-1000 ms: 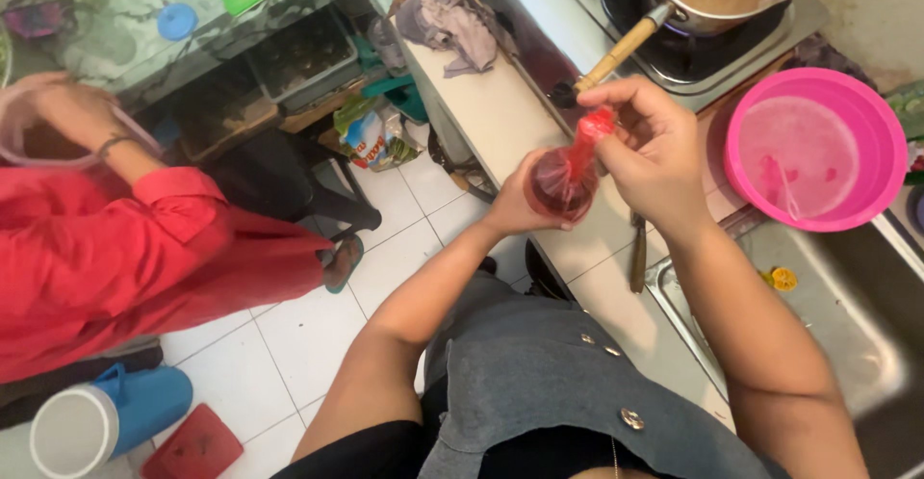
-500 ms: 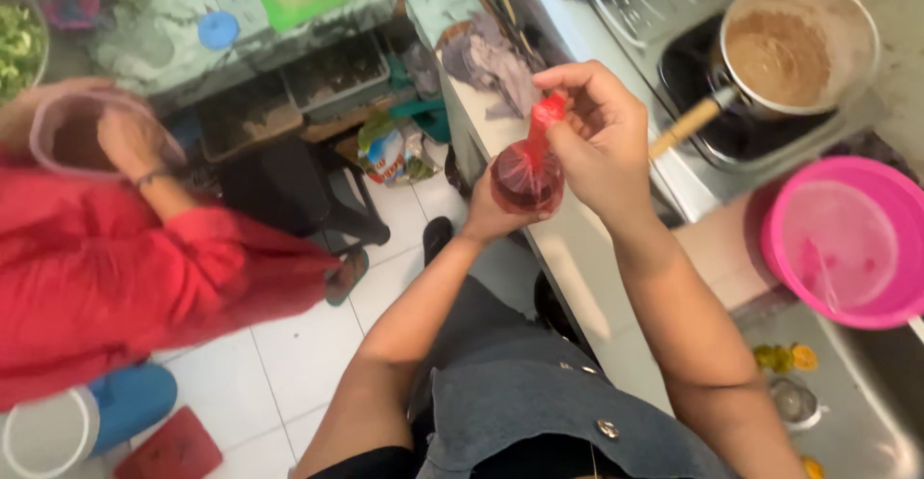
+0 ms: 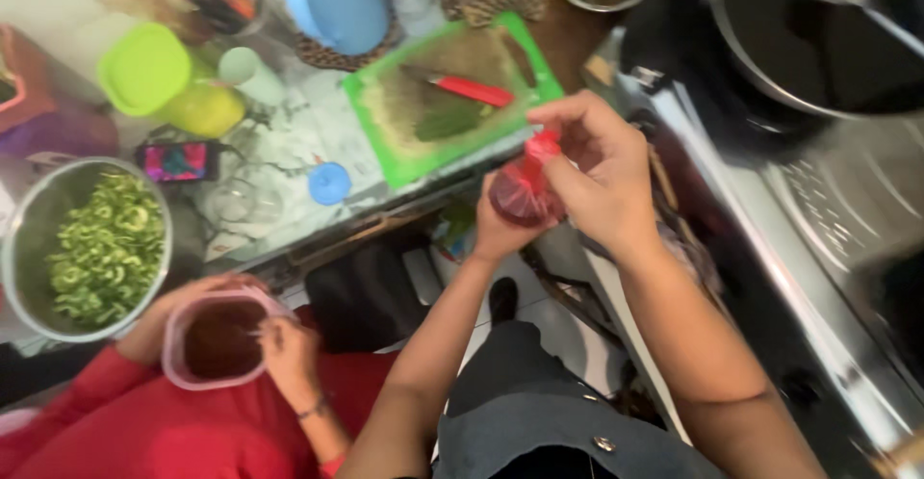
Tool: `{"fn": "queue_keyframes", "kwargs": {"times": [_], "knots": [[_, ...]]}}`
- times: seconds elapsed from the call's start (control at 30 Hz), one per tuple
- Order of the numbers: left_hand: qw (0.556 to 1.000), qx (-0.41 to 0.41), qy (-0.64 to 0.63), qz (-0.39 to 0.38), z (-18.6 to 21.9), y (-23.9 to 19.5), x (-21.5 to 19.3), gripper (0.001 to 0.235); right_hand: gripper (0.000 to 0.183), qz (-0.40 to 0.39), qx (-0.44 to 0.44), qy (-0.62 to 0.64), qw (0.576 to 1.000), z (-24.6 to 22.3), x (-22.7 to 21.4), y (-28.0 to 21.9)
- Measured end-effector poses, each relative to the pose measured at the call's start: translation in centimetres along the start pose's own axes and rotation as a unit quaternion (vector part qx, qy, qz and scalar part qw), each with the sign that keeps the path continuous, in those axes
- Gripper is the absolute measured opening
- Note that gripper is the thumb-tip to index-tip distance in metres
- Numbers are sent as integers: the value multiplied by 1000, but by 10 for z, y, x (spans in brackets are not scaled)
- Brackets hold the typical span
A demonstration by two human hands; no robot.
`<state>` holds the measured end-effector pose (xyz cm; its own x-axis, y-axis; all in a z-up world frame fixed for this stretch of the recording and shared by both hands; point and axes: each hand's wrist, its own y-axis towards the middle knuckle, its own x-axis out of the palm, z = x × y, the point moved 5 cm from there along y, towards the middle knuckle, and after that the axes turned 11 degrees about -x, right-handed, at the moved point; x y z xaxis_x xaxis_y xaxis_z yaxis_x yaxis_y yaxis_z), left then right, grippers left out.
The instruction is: The person ties a plastic bag containing red liquid and then washes small yellow citrus fruits and a metal strainer in a kitchen sink.
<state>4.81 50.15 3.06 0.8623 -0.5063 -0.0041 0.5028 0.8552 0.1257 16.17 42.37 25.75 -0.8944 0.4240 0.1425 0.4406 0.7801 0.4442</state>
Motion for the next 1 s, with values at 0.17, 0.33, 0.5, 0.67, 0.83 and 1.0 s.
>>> {"fn": "queue_keyframes", "kwargs": {"times": [0.17,0.33,0.5,0.67,0.83,1.0], "knots": [[984,19,57,170,-8,70,-108,89,28,-90,-28,58,994,54,92,88],[948,38,55,310,-22,116,-210,88,25,-143,-52,117,981,101,182,146],[918,101,46,381,-38,143,-272,93,24,-165,-41,69,983,143,239,176],[914,87,26,395,-59,162,-297,91,23,-172,-58,34,983,172,268,192],[908,59,55,410,-63,170,-306,94,30,-185,-37,36,981,193,275,201],[900,53,163,400,-77,163,-320,93,67,-341,-68,6,938,203,265,201]]}}
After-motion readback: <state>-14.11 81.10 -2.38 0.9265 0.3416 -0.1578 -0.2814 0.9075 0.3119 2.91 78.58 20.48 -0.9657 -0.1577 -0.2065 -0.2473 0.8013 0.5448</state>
